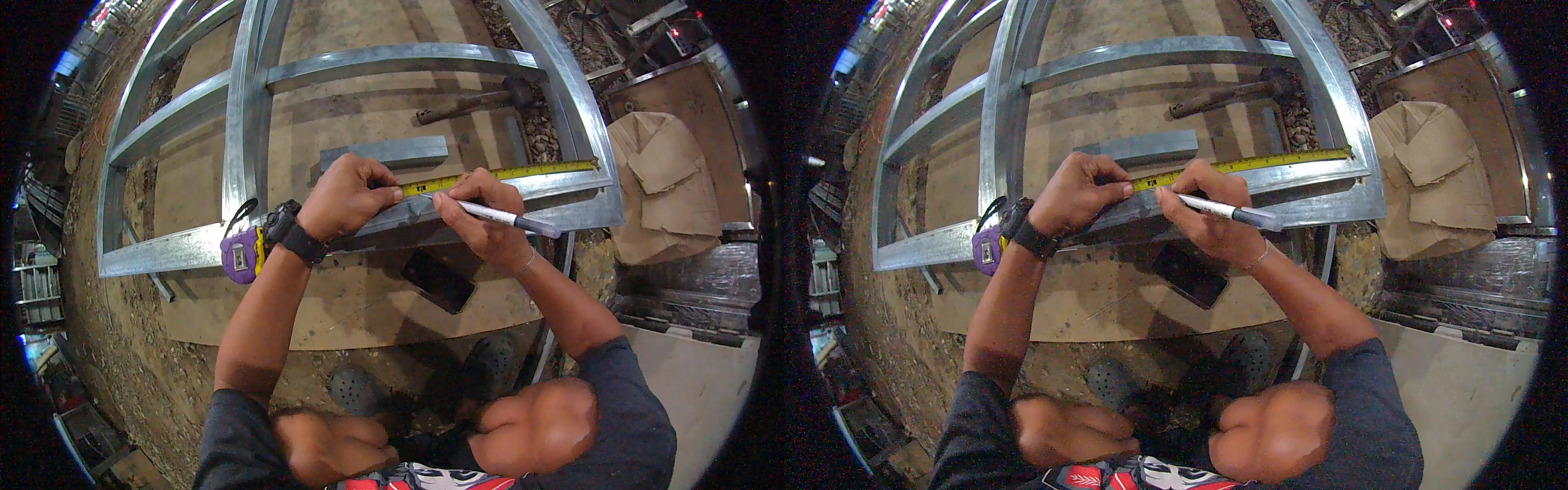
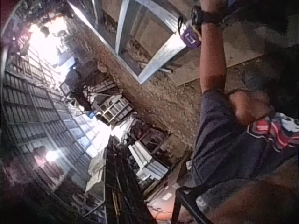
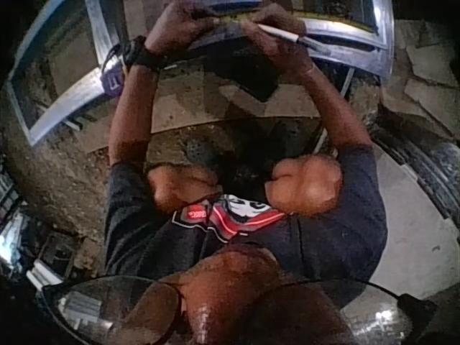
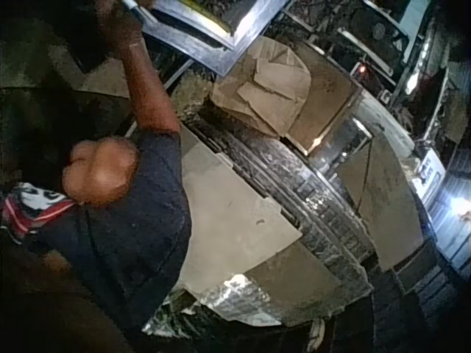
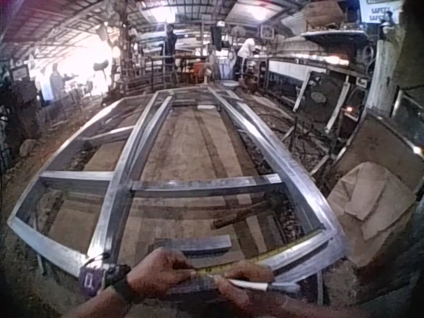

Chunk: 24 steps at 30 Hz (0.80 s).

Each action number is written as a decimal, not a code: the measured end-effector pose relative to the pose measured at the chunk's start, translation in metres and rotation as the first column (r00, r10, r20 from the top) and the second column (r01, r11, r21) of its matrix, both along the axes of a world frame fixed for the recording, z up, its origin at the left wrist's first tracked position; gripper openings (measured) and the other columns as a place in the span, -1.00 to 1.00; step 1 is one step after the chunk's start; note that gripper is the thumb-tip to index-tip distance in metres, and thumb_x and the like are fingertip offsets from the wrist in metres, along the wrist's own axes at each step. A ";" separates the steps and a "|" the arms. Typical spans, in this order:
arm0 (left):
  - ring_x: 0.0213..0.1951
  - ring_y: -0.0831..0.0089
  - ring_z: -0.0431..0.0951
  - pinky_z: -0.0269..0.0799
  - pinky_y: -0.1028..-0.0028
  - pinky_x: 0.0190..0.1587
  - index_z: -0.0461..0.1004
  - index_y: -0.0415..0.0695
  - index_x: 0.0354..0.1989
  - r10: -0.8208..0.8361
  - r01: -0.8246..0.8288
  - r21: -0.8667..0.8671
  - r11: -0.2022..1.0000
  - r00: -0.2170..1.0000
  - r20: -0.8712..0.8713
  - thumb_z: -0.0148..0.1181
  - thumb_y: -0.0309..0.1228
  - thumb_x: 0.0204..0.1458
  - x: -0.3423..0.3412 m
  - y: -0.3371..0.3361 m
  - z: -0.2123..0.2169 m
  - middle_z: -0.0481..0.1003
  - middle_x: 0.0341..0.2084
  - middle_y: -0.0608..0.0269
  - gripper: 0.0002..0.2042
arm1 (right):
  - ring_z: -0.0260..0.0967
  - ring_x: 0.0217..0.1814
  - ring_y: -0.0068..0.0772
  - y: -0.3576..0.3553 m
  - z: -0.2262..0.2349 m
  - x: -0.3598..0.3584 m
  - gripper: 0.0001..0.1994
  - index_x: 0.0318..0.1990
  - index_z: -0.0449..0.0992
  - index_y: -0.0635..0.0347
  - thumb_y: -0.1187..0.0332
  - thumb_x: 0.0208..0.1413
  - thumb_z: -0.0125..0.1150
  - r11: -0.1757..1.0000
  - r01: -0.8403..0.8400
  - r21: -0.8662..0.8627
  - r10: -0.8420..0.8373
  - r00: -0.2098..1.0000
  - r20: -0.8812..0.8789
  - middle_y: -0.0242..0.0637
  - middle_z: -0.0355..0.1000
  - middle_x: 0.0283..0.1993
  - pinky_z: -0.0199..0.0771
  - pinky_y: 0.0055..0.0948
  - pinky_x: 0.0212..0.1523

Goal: The person measures a metal frame using a tape measure and marks it with a marker. Another person briefly appears and gestures toward the frame.

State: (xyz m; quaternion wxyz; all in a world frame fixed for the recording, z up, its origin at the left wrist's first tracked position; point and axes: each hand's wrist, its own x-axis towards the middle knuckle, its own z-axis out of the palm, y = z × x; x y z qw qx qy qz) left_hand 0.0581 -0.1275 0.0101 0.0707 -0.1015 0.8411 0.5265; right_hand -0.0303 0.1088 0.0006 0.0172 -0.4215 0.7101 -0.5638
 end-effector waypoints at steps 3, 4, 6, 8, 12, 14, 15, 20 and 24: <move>-0.37 0.65 0.50 0.46 0.48 -0.28 0.69 -0.35 -0.25 -0.003 0.003 0.027 1.000 1.000 0.009 0.41 -0.42 0.13 -0.001 0.000 -0.002 0.61 -0.47 0.37 -0.80 | 0.31 -0.58 -0.47 -0.006 -0.006 -0.003 -0.73 -0.46 0.45 0.17 0.38 0.17 0.47 1.000 -0.002 -0.011 0.002 1.000 -0.023 -0.28 0.39 -0.57 0.32 -0.35 -0.54; -0.37 0.65 0.50 0.46 0.48 -0.29 0.69 -0.36 -0.25 -0.004 0.004 0.038 0.999 1.000 0.012 0.41 -0.42 0.13 -0.001 0.000 -0.002 0.61 -0.47 0.37 -0.80 | 0.30 -0.59 -0.45 -0.005 -0.007 -0.004 -0.73 -0.46 0.45 0.17 0.39 0.16 0.47 1.000 -0.004 0.007 0.005 1.000 -0.022 -0.27 0.38 -0.58 0.31 -0.34 -0.54; -0.37 0.65 0.50 0.46 0.48 -0.29 0.69 -0.36 -0.25 -0.006 0.006 0.011 1.000 1.000 -0.011 0.41 -0.42 0.13 0.000 0.001 -0.002 0.61 -0.47 0.37 -0.80 | 0.27 -0.60 -0.42 -0.005 -0.008 -0.004 -0.73 -0.47 0.44 0.17 0.40 0.15 0.46 0.999 -0.013 0.039 0.014 1.000 -0.019 -0.26 0.35 -0.59 0.29 -0.33 -0.55; -0.38 0.65 0.50 0.46 0.48 -0.29 0.69 -0.36 -0.25 -0.005 0.005 -0.003 1.000 1.000 -0.016 0.41 -0.42 0.13 0.000 0.001 -0.002 0.61 -0.48 0.36 -0.80 | 0.26 -0.61 -0.37 -0.007 -0.008 -0.004 -0.72 -0.48 0.43 0.17 0.41 0.14 0.46 1.000 -0.008 0.030 0.009 0.999 -0.045 -0.24 0.32 -0.60 0.27 -0.32 -0.55; -0.38 0.65 0.49 0.45 0.48 -0.28 0.69 -0.36 -0.25 -0.005 0.005 0.010 1.000 1.000 -0.012 0.40 -0.43 0.13 0.000 0.001 -0.001 0.60 -0.48 0.36 -0.81 | 0.25 -0.62 -0.30 -0.008 -0.009 -0.003 -0.72 -0.48 0.41 0.17 0.42 0.13 0.46 1.000 -0.001 0.020 0.002 0.999 -0.039 -0.22 0.29 -0.61 0.25 -0.30 -0.56; -0.38 0.65 0.49 0.45 0.48 -0.29 0.69 -0.36 -0.25 -0.010 0.010 0.016 1.000 1.000 -0.021 0.40 -0.43 0.13 0.000 0.000 -0.002 0.60 -0.48 0.36 -0.81 | 0.26 -0.62 -0.31 -0.008 -0.010 -0.003 -0.72 -0.48 0.41 0.17 0.42 0.13 0.46 0.999 0.005 0.037 -0.003 0.999 -0.040 -0.23 0.29 -0.61 0.25 -0.29 -0.56; -0.38 0.65 0.49 0.45 0.48 -0.29 0.69 -0.36 -0.25 -0.011 0.011 0.016 1.000 1.000 -0.026 0.40 -0.43 0.13 0.000 0.000 -0.002 0.60 -0.48 0.37 -0.81 | 0.26 -0.62 -0.31 -0.008 -0.010 -0.003 -0.72 -0.48 0.41 0.17 0.42 0.13 0.46 0.999 0.007 0.046 -0.005 0.999 -0.040 -0.23 0.29 -0.61 0.25 -0.28 -0.56; -0.39 0.64 0.49 0.44 0.48 -0.29 0.69 -0.37 -0.25 -0.010 0.010 0.010 1.000 1.000 -0.017 0.40 -0.42 0.13 -0.001 0.000 -0.004 0.60 -0.49 0.37 -0.80 | 0.27 -0.62 -0.30 -0.009 -0.009 -0.002 -0.73 -0.47 0.41 0.16 0.43 0.13 0.45 0.999 0.002 0.041 0.001 0.998 -0.062 -0.23 0.28 -0.61 0.26 -0.27 -0.56; -0.39 0.64 0.48 0.44 0.48 -0.29 0.69 -0.36 -0.25 -0.005 0.005 0.007 1.000 0.999 -0.035 0.40 -0.42 0.13 0.000 0.000 -0.005 0.59 -0.49 0.37 -0.80 | 0.31 -0.61 -0.37 -0.009 -0.010 -0.003 -0.73 -0.48 0.42 0.16 0.43 0.14 0.45 0.999 -0.006 0.038 0.008 0.999 -0.045 -0.26 0.31 -0.60 0.28 -0.29 -0.55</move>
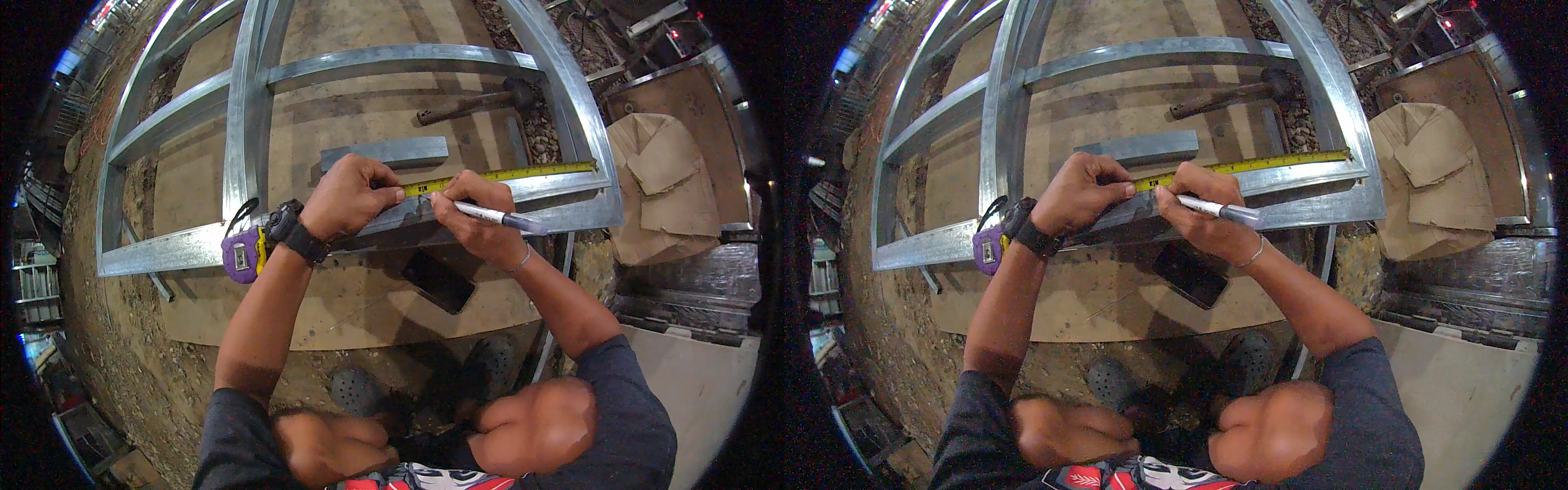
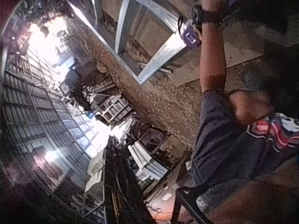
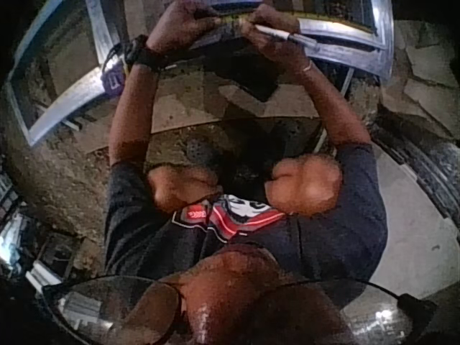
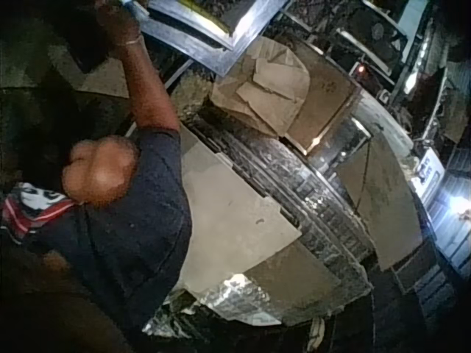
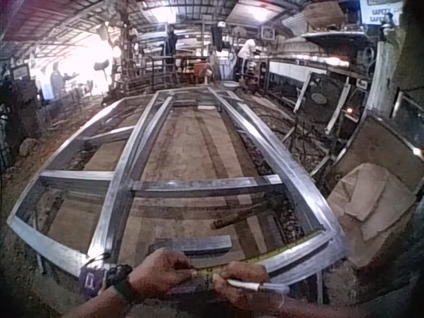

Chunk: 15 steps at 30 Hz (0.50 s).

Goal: The person measures a metal frame using a tape measure and marks it with a marker. Another person briefly appears and gestures toward the frame.

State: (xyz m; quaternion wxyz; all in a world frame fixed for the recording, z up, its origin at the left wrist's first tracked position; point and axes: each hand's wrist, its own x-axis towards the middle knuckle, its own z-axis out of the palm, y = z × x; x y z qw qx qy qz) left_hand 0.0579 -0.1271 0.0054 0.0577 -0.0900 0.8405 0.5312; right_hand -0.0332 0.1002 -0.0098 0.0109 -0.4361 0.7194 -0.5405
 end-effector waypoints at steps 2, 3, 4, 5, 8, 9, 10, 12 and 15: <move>-0.39 0.63 0.48 0.44 0.47 -0.29 0.69 -0.36 -0.26 -0.003 0.003 -0.004 1.000 1.000 0.003 0.40 -0.43 0.13 0.000 -0.001 -0.001 0.59 -0.49 0.37 -0.81 | 0.34 -0.57 -0.44 0.000 0.003 -0.001 -0.79 -0.39 0.47 0.19 0.40 0.21 0.41 0.998 0.024 -0.061 -0.023 1.000 0.008 -0.30 0.40 -0.54 0.33 -0.35 -0.52; -0.39 0.63 0.48 0.45 0.47 -0.29 0.69 -0.36 -0.26 -0.007 0.008 -0.013 1.000 1.000 0.013 0.40 -0.43 0.13 0.000 -0.002 0.000 0.59 -0.49 0.38 -0.81 | 0.36 -0.54 -0.48 0.000 0.006 -0.001 -0.81 -0.35 0.49 0.20 0.38 0.25 0.39 0.995 0.036 -0.091 -0.035 0.999 0.012 -0.31 0.45 -0.51 0.36 -0.38 -0.50; -0.39 0.63 0.48 0.45 0.47 -0.29 0.69 -0.36 -0.26 -0.011 0.012 -0.022 1.000 1.000 0.023 0.40 -0.43 0.13 0.000 -0.002 0.001 0.59 -0.49 0.38 -0.81 | 0.37 -0.51 -0.51 0.003 0.011 -0.001 -0.82 -0.27 0.50 0.21 0.35 0.29 0.37 0.991 0.060 -0.121 -0.035 0.979 0.201 -0.31 0.50 -0.45 0.39 -0.40 -0.47; -0.39 0.62 0.49 0.45 0.46 -0.28 0.69 -0.36 -0.26 -0.007 0.008 -0.031 0.999 1.000 0.024 0.40 -0.42 0.12 0.000 -0.002 0.001 0.60 -0.49 0.37 -0.81 | 0.38 -0.48 -0.54 0.006 0.019 0.000 -0.82 -0.19 0.51 0.23 0.32 0.33 0.34 0.985 0.090 -0.145 -0.028 0.924 0.382 -0.31 0.55 -0.38 0.42 -0.42 -0.45; -0.37 0.60 0.50 0.46 0.45 -0.25 0.69 -0.35 -0.25 -0.004 0.005 -0.063 0.998 1.000 0.017 0.40 -0.41 0.12 -0.001 -0.001 0.003 0.61 -0.49 0.33 -0.80 | 0.51 -0.27 -0.54 0.015 0.028 -0.013 -0.71 0.11 0.48 0.29 0.23 0.47 0.19 0.957 0.147 -0.250 -0.040 0.921 0.389 -0.22 0.65 -0.16 0.56 -0.45 -0.19; -0.37 0.59 0.50 0.46 0.44 -0.23 0.69 -0.35 -0.24 -0.009 0.010 -0.076 0.997 1.000 0.007 0.40 -0.40 0.11 0.000 0.000 0.007 0.61 -0.48 0.31 -0.79 | 0.54 -0.22 -0.51 0.017 0.030 -0.019 -0.70 0.12 0.49 0.31 0.23 0.49 0.15 0.946 0.188 -0.264 -0.109 0.952 0.286 -0.18 0.66 -0.14 0.58 -0.43 -0.13; -0.36 0.59 0.50 0.46 0.43 -0.22 0.69 -0.35 -0.24 -0.016 0.015 -0.089 0.996 1.000 -0.002 0.40 -0.40 0.11 0.000 0.000 0.009 0.62 -0.48 0.29 -0.79 | 0.58 -0.17 -0.47 0.018 0.031 -0.026 -0.69 0.12 0.50 0.34 0.23 0.50 0.12 0.933 0.226 -0.281 -0.180 0.967 0.181 -0.14 0.66 -0.13 0.61 -0.41 -0.06; -0.34 0.58 0.52 0.47 0.42 -0.20 0.70 -0.33 -0.23 -0.016 0.017 -0.091 0.996 1.000 0.003 0.41 -0.39 0.10 -0.001 0.001 0.011 0.63 -0.47 0.25 -0.78 | 0.58 -0.06 -0.44 0.028 0.035 -0.048 -0.67 0.14 0.50 0.34 0.22 0.53 0.05 0.911 0.316 -0.266 -0.314 0.948 0.048 -0.12 0.65 -0.06 0.58 -0.40 0.06; -0.34 0.57 0.52 0.47 0.42 -0.19 0.70 -0.32 -0.22 -0.003 0.004 -0.071 0.997 1.000 0.019 0.41 -0.39 0.10 0.001 0.002 0.015 0.64 -0.45 0.21 -0.78 | 0.59 0.05 -0.36 0.044 0.039 -0.071 -0.62 0.16 0.47 0.37 0.18 0.57 -0.03 0.846 0.446 -0.293 -0.447 0.892 0.070 -0.09 0.64 0.03 0.53 -0.35 0.20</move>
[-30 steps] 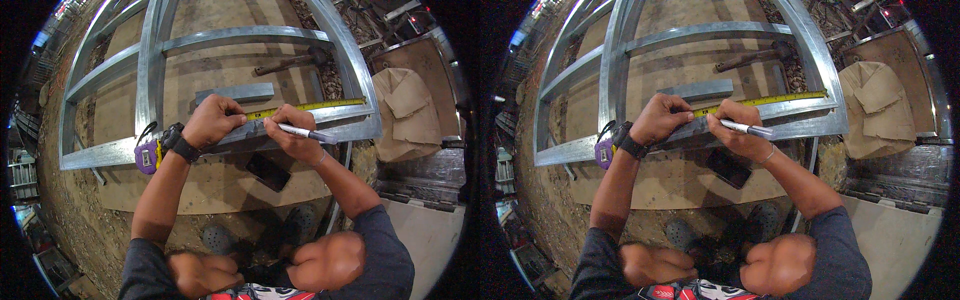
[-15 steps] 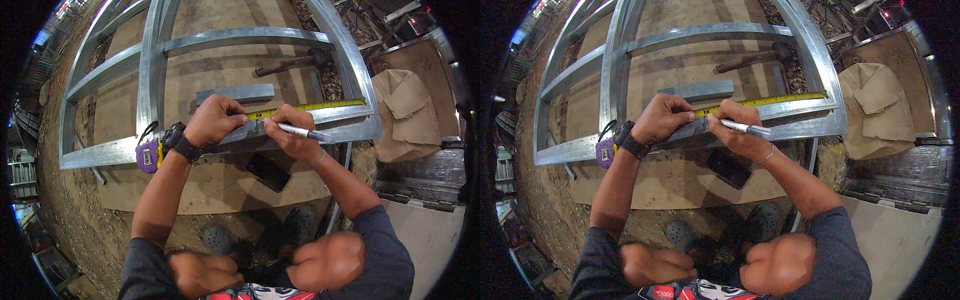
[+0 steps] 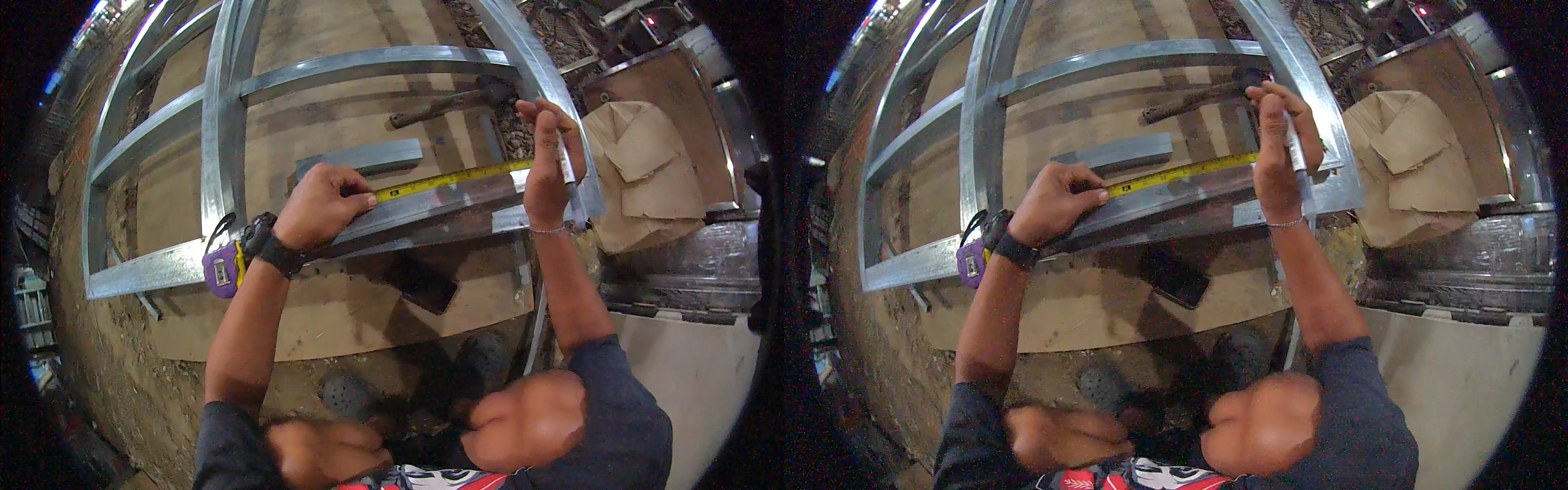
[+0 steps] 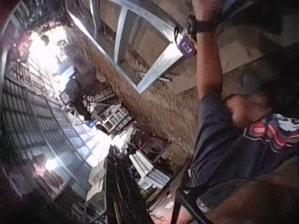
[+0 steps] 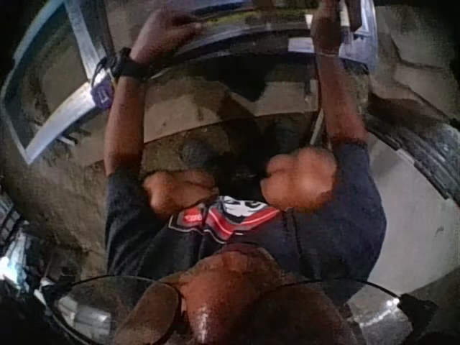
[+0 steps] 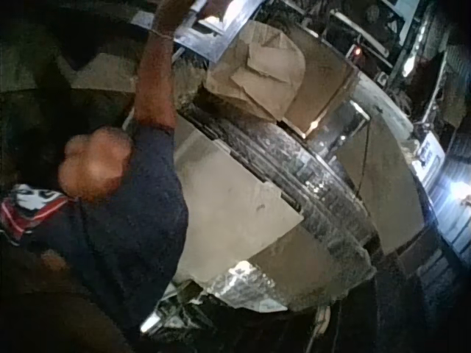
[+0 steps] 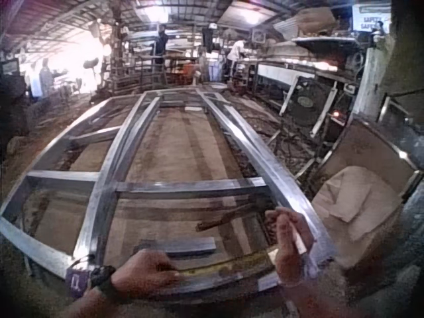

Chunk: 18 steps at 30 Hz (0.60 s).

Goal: The person measures a metal frame using a tape measure and marks it with a marker. Another person briefly appears and gestures toward the frame.

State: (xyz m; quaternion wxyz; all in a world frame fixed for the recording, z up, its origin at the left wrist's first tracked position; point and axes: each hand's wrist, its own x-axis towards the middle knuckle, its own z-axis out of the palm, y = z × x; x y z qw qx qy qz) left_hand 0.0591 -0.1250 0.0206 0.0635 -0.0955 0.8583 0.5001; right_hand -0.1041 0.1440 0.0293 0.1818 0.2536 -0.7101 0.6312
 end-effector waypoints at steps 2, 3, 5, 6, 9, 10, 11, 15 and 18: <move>-0.34 0.57 0.52 0.47 0.41 -0.20 0.70 -0.32 -0.21 0.004 -0.004 0.012 1.000 1.000 -0.004 0.41 -0.39 0.10 0.000 0.000 0.001 0.63 -0.45 0.22 -0.78 | 0.59 0.09 -0.29 0.012 0.004 -0.007 -0.55 0.17 0.43 0.40 0.09 0.57 -0.09 0.996 0.087 0.009 -0.087 0.996 0.033 -0.05 0.64 0.04 0.52 -0.30 0.24; -0.34 0.57 0.52 0.47 0.42 -0.20 0.70 -0.32 -0.21 0.002 -0.002 0.012 1.000 1.000 -0.015 0.41 -0.39 0.10 0.001 0.000 0.000 0.63 -0.45 0.23 -0.78 | 0.59 0.10 -0.29 0.018 0.005 -0.010 -0.53 0.18 0.42 0.40 0.07 0.57 -0.09 0.995 0.099 0.011 -0.100 0.994 0.054 -0.04 0.64 0.03 0.52 -0.29 0.23; -0.36 0.54 0.53 0.48 0.41 -0.21 0.70 -0.32 -0.21 0.003 -0.002 0.013 1.000 0.999 -0.036 0.41 -0.40 0.09 0.000 0.001 -0.001 0.63 -0.45 0.19 -0.78 | 0.59 0.10 -0.28 0.030 0.005 -0.016 -0.50 0.19 0.42 0.40 0.03 0.56 -0.09 0.992 0.123 0.013 -0.124 0.988 0.095 -0.02 0.64 0.01 0.52 -0.28 0.23; -0.37 0.51 0.55 0.49 0.40 -0.22 0.70 -0.32 -0.21 0.006 -0.005 0.013 1.000 0.999 -0.048 0.40 -0.40 0.08 0.000 0.001 -0.002 0.65 -0.45 0.14 -0.78 | 0.59 0.10 -0.28 0.035 0.004 -0.017 -0.48 0.18 0.42 0.39 -0.01 0.54 -0.04 0.992 0.127 0.010 -0.127 0.987 0.096 -0.03 0.64 -0.01 0.53 -0.28 0.21; -0.39 0.52 0.55 0.49 0.40 -0.24 0.69 -0.33 -0.22 0.001 0.000 0.024 1.000 0.998 -0.056 0.40 -0.41 0.08 -0.002 0.000 -0.005 0.65 -0.47 0.12 -0.79 | 0.59 0.10 -0.28 0.041 0.002 -0.015 -0.50 0.16 0.44 0.37 0.00 0.54 -0.02 0.988 0.152 0.016 -0.153 0.982 0.108 -0.03 0.64 0.00 0.53 -0.29 0.20; -0.39 0.54 0.54 0.49 0.40 -0.25 0.69 -0.33 -0.22 -0.002 0.003 0.029 1.000 0.999 -0.054 0.39 -0.41 0.09 -0.003 0.000 -0.006 0.65 -0.48 0.14 -0.79 | 0.59 0.10 -0.30 0.044 -0.008 -0.019 -0.53 0.15 0.46 0.36 0.03 0.54 -0.01 0.991 0.129 -0.040 -0.123 0.984 0.127 -0.05 0.64 0.01 0.51 -0.31 0.22; -0.40 0.55 0.53 0.48 0.41 -0.26 0.69 -0.34 -0.22 0.013 -0.012 0.046 0.999 0.999 -0.032 0.40 -0.41 0.09 -0.002 -0.001 -0.007 0.64 -0.49 0.15 -0.79 | 0.58 0.09 -0.31 0.042 -0.006 -0.016 -0.58 0.14 0.47 0.36 0.09 0.53 0.02 0.992 0.114 -0.059 -0.106 0.986 0.125 -0.06 0.63 0.00 0.51 -0.32 0.21; -0.41 0.57 0.50 0.47 0.42 -0.29 0.68 -0.35 -0.22 0.019 -0.017 0.057 0.998 0.999 -0.034 0.40 -0.39 0.10 0.001 -0.001 -0.006 0.61 -0.52 0.19 -0.77 | 0.59 0.04 -0.35 0.026 -0.012 0.006 -0.76 0.12 0.53 0.22 0.30 0.45 0.19 1.000 0.006 0.004 -0.006 1.000 0.015 -0.19 0.64 -0.02 0.53 -0.35 0.15; -0.36 0.59 0.51 0.48 0.43 -0.23 0.68 -0.34 -0.22 -0.016 0.016 0.033 0.999 1.000 -0.008 0.40 -0.40 0.12 0.000 -0.002 -0.001 0.61 -0.47 0.26 -0.79 | 0.60 -0.03 -0.21 0.007 -0.016 0.024 -0.77 0.07 0.56 0.10 0.40 0.30 0.31 0.914 -0.093 0.396 0.170 0.972 -0.164 -0.20 0.63 -0.10 0.49 -0.27 0.11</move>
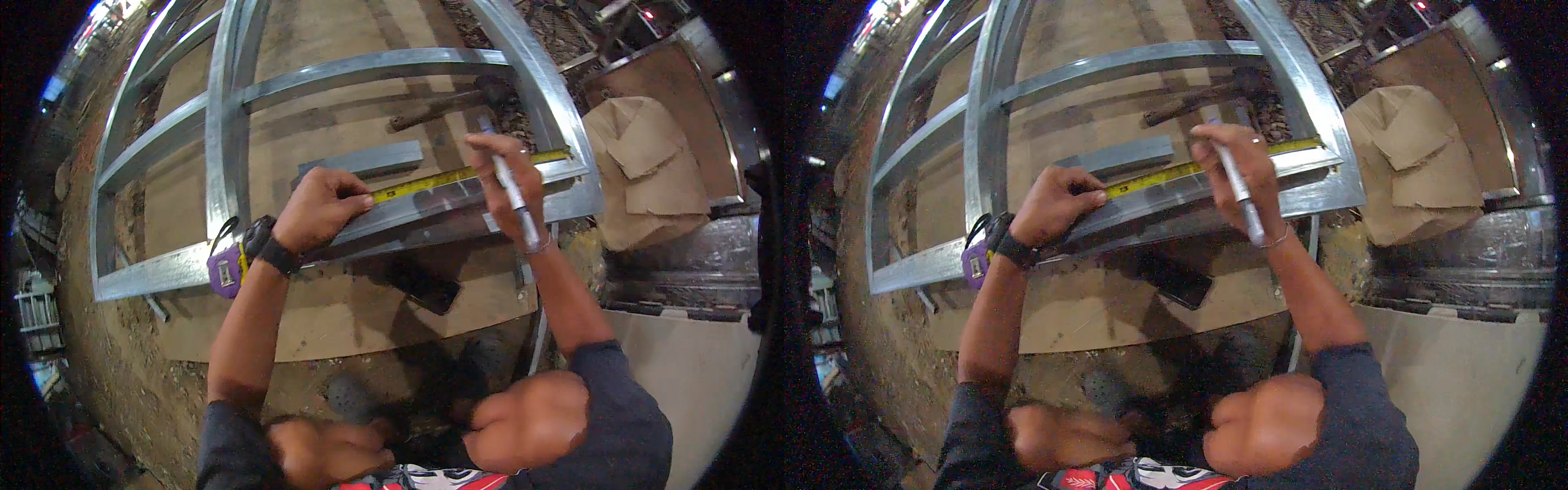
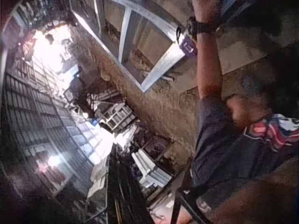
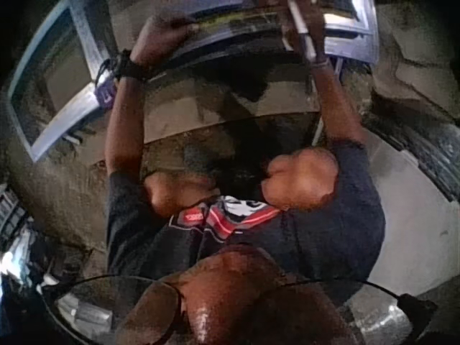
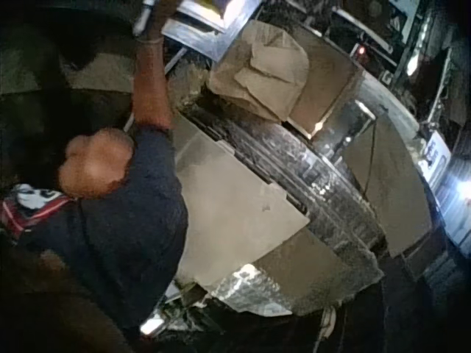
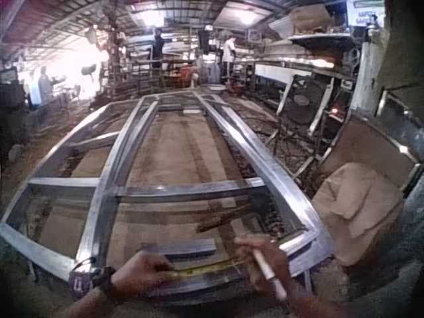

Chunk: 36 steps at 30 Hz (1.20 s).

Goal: The person measures a metal frame using a tape measure and marks it with a marker. Another person briefly appears and gestures toward the frame.

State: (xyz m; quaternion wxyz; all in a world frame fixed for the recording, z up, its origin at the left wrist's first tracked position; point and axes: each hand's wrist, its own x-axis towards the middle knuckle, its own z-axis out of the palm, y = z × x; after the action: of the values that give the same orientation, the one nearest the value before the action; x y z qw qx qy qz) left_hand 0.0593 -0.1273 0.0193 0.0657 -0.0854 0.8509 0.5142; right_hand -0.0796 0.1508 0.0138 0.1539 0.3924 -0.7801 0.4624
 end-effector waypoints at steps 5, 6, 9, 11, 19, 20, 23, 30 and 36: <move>-0.32 0.59 0.52 0.48 0.43 -0.19 0.69 -0.33 -0.18 -0.014 0.014 0.013 1.000 1.000 0.005 0.40 -0.40 0.14 0.001 -0.002 -0.003 0.62 -0.43 0.30 -0.78 | 0.59 -0.07 -0.12 -0.036 -0.006 0.018 -0.78 -0.03 0.55 0.07 0.45 0.18 0.35 0.956 -0.239 0.169 0.237 0.971 0.035 -0.21 0.61 -0.17 0.39 -0.21 0.11; -0.32 0.58 0.53 0.48 0.43 -0.19 0.69 -0.34 -0.17 -0.008 0.008 0.016 1.000 1.000 0.011 0.40 -0.40 0.14 0.001 -0.002 -0.005 0.63 -0.42 0.28 -0.77 | 0.58 -0.09 -0.13 -0.037 -0.007 0.019 -0.81 -0.07 0.55 0.05 0.45 0.19 0.34 0.948 -0.251 0.196 0.246 0.968 0.051 -0.26 0.61 -0.19 0.37 -0.21 0.07; -0.33 0.52 0.56 0.49 0.41 -0.18 0.68 -0.34 -0.15 0.001 -0.001 -0.039 0.999 1.000 -0.006 0.40 -0.39 0.13 0.003 -0.004 -0.007 0.65 -0.40 0.20 -0.75 | 0.57 -0.12 -0.15 -0.041 -0.007 0.019 -0.83 -0.08 0.55 0.04 0.46 0.20 0.32 0.941 -0.229 0.251 0.226 0.973 0.039 -0.28 0.60 -0.21 0.34 -0.22 0.03; -0.34 0.44 0.60 0.50 0.40 -0.18 0.68 -0.31 -0.14 -0.020 0.010 -0.154 0.988 0.998 -0.061 0.40 -0.38 0.12 0.008 -0.004 -0.001 0.66 -0.39 0.13 -0.76 | 0.55 -0.14 -0.15 -0.040 -0.008 0.018 -0.85 -0.09 0.55 0.03 0.46 0.21 0.31 0.940 -0.226 0.255 0.218 0.974 0.058 -0.29 0.60 -0.21 0.34 -0.22 0.01; -0.32 0.30 0.61 0.47 0.33 -0.20 0.64 -0.23 -0.25 0.082 -0.126 -0.300 0.946 0.984 -0.155 0.40 -0.36 0.10 0.038 -0.005 0.005 0.60 -0.39 0.06 -0.81 | 0.52 -0.15 -0.15 -0.043 -0.009 0.022 -0.85 -0.09 0.55 0.00 0.43 0.21 0.31 0.933 -0.234 0.274 0.217 0.972 0.093 -0.28 0.58 -0.25 0.32 -0.22 0.01; -0.32 0.32 0.60 0.47 0.33 -0.20 0.63 -0.24 -0.26 0.096 -0.134 -0.254 0.958 0.983 -0.160 0.41 -0.36 0.10 0.036 -0.005 0.005 0.60 -0.39 0.06 -0.81 | 0.52 -0.16 -0.15 -0.044 -0.010 0.020 -0.85 -0.09 0.55 0.00 0.43 0.21 0.31 0.930 -0.236 0.280 0.219 0.971 0.093 -0.28 0.58 -0.26 0.33 -0.22 0.02; -0.32 0.32 0.60 0.47 0.35 -0.20 0.65 -0.24 -0.26 0.091 -0.120 -0.296 0.948 0.990 -0.109 0.41 -0.37 0.10 0.034 -0.005 0.009 0.60 -0.40 0.08 -0.82 | 0.53 -0.16 -0.15 -0.044 -0.012 0.018 -0.84 -0.09 0.55 0.00 0.43 0.20 0.32 0.936 -0.230 0.266 0.217 0.973 0.075 -0.29 0.58 -0.26 0.33 -0.23 0.03; -0.31 0.46 0.58 0.47 0.38 -0.20 0.69 -0.28 -0.24 0.114 -0.117 -0.137 0.984 0.993 -0.024 0.43 -0.37 0.10 0.029 -0.013 0.003 0.63 -0.40 0.18 -0.80 | 0.55 -0.13 -0.20 -0.042 -0.006 0.022 -0.82 -0.07 0.59 0.01 0.41 0.18 0.35 0.947 -0.214 0.240 0.210 0.977 0.041 -0.31 0.62 -0.21 0.31 -0.23 0.09; -0.33 0.45 0.59 0.48 0.37 -0.19 0.70 -0.28 -0.22 0.093 -0.107 -0.132 0.985 0.990 -0.104 0.43 -0.39 0.10 0.030 -0.018 -0.006 0.65 -0.41 0.15 -0.80 | 0.54 -0.17 -0.18 -0.046 0.009 0.029 -0.76 0.06 0.62 0.09 0.40 0.26 0.30 0.993 -0.065 0.097 0.090 0.954 -0.287 -0.23 0.60 -0.19 0.39 -0.27 0.07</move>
State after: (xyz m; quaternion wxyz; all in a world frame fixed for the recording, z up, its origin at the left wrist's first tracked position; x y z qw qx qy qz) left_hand 0.0893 -0.1450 0.0136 -0.0079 -0.1072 0.8811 0.4606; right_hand -0.0506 0.1047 0.0229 0.2315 0.4926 -0.7523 0.3712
